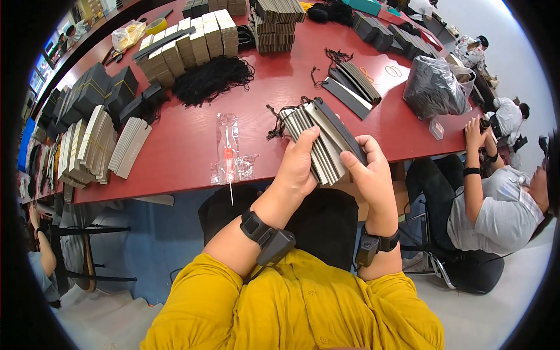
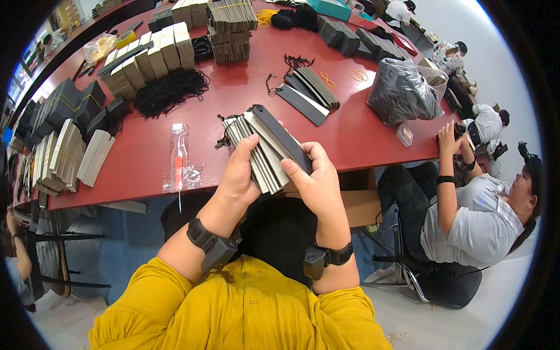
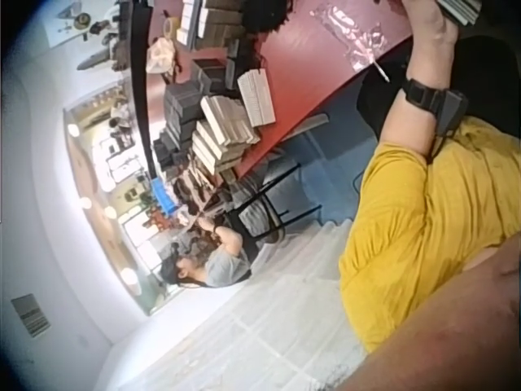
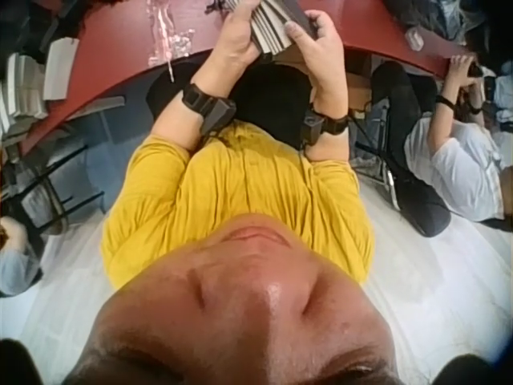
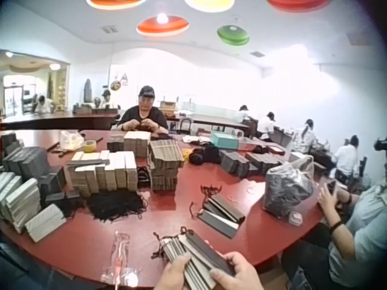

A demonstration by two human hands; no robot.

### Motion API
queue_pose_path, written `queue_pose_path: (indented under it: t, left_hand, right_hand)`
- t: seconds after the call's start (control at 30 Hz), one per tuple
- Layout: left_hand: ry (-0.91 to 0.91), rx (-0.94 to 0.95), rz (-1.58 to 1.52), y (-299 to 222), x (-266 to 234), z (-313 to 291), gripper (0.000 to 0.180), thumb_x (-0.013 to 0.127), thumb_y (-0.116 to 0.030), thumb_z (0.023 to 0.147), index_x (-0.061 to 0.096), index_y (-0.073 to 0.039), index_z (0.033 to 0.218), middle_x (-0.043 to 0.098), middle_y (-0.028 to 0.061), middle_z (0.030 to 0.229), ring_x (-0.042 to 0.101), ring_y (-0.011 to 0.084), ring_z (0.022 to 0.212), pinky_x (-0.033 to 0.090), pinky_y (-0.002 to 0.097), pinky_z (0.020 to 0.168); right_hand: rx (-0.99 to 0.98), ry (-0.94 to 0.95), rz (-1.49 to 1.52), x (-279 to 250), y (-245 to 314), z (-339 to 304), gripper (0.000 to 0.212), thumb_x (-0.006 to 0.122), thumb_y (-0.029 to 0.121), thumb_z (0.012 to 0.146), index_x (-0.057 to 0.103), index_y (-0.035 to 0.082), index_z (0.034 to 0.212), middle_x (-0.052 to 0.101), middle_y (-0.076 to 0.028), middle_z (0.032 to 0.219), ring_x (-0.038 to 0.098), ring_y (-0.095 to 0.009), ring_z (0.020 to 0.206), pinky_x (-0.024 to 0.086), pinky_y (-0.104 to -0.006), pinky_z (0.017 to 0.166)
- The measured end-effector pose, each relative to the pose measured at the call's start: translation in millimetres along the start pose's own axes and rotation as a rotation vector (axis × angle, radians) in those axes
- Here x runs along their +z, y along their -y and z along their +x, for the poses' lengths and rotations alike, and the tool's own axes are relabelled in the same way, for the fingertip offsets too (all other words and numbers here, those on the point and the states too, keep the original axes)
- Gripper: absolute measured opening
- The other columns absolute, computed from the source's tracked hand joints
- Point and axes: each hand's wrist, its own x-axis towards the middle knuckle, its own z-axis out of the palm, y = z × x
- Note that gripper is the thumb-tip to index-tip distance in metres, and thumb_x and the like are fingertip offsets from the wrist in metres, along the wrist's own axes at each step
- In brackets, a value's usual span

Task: Organizing and securing stacks of clothing tags with elastic bands.

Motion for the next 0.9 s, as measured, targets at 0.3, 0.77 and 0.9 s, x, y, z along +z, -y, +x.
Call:
queue_pose_path:
  t: [0.3,0.77,0.9]
  left_hand:
    - [-0.030,0.017,-0.011,-1,6,-2,0.035,0.046,-0.020,0.091,0.048,0.001,0.119,0.058,0.0118,0.109,0.060,0.0210,0.098,0.050,0.0340,0.087]
    - [-0.078,-0.009,-0.003,-1,-1,-4,0.031,0.051,-0.020,0.091,0.048,-0.003,0.116,0.058,0.0069,0.104,0.060,0.0173,0.093,0.051,0.0328,0.084]
    - [-0.089,-0.007,-0.011,1,-1,-3,0.030,0.051,-0.019,0.091,0.048,-0.003,0.116,0.058,0.0069,0.103,0.060,0.0171,0.093,0.051,0.0324,0.084]
  right_hand:
    - [-0.053,0.058,0.049,3,-9,1,0.031,0.066,0.022,0.084,0.052,0.000,0.101,0.058,-0.004,0.084,0.051,-0.009,0.079,0.044,-0.0238,0.072]
    - [0.035,0.076,0.298,3,-11,1,0.024,0.058,0.023,0.092,0.051,0.002,0.101,0.054,0.000,0.087,0.046,-0.004,0.082,0.041,-0.0194,0.072]
    - [-0.008,0.059,0.159,2,-19,2,0.026,0.057,0.024,0.092,0.050,0.001,0.102,0.055,-0.001,0.091,0.047,-0.005,0.084,0.041,-0.0202,0.075]
